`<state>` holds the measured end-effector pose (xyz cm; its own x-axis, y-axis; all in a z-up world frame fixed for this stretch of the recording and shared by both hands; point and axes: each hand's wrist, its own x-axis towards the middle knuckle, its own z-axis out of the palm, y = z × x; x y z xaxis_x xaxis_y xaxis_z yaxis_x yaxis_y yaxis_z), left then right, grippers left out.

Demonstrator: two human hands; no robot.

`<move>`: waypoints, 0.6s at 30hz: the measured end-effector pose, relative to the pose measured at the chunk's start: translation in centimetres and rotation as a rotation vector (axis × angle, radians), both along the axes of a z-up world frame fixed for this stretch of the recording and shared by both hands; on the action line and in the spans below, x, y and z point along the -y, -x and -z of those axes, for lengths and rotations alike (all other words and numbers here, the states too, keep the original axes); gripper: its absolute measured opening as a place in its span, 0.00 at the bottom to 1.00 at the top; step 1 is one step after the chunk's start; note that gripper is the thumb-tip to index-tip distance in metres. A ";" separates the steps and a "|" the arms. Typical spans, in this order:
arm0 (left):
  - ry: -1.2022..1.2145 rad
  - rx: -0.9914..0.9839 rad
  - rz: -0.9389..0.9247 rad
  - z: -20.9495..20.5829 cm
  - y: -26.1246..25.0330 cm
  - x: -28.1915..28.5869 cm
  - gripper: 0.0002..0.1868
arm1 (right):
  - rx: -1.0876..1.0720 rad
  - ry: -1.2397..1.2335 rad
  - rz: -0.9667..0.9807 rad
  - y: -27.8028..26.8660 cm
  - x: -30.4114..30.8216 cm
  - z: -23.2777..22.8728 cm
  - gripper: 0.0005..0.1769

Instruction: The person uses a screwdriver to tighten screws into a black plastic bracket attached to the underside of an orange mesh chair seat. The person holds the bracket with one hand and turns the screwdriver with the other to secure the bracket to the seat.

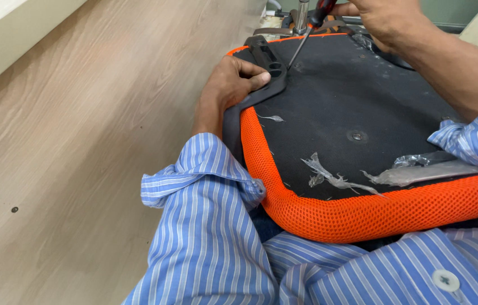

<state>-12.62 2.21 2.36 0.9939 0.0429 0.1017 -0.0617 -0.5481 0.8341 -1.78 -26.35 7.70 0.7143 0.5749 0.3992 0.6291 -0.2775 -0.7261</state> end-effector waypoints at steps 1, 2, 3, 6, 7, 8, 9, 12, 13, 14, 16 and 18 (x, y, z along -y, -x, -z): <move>0.014 0.003 -0.011 0.2 0.0 0.0 0.12 | 0.006 0.004 0.005 0.0 0.1 0.0 0.19; 0.025 0.006 -0.024 0.4 0.1 -0.2 0.12 | 0.013 0.008 0.005 0.0 0.1 0.0 0.19; 0.036 0.009 -0.036 0.8 0.2 -0.3 0.12 | 0.021 0.010 0.009 0.2 0.1 0.0 0.19; 0.079 0.094 -0.055 2.2 1.1 -0.7 0.22 | 0.065 0.040 0.019 0.8 -0.2 -0.3 0.19; 0.122 0.033 -0.125 2.5 1.4 -0.6 0.30 | 0.068 0.041 0.013 1.2 -0.6 -0.1 0.19; 0.160 -0.025 -0.193 2.5 1.5 -0.6 0.38 | 0.077 0.045 0.019 1.5 -1.1 -0.3 0.18; 0.196 -0.082 -0.262 2.2 1.5 -0.6 0.47 | 0.091 0.048 0.022 1.6 -1.9 -0.6 0.18; 0.545 -0.529 -0.204 1.0 1.5 -0.8 0.38 | 0.116 0.085 0.034 2.3 -3.0 -0.8 0.18; 0.550 -0.556 -0.234 1.0 1.3 -0.8 0.36 | 0.127 0.112 0.046 2.4 -3.1 -0.6 0.18; 0.547 -0.590 -0.262 0.8 1.0 -1.1 0.35 | 0.130 0.132 0.060 2.5 -3.0 -0.2 0.18; 0.575 -0.634 -0.256 0.5 0.7 -1.5 0.33 | 0.136 0.158 0.089 2.4 -2.6 0.1 0.18; 0.631 -0.655 -0.201 0.0 0.6 -1.5 0.33 | 0.139 0.163 0.115 1.7 -1.8 0.1 0.18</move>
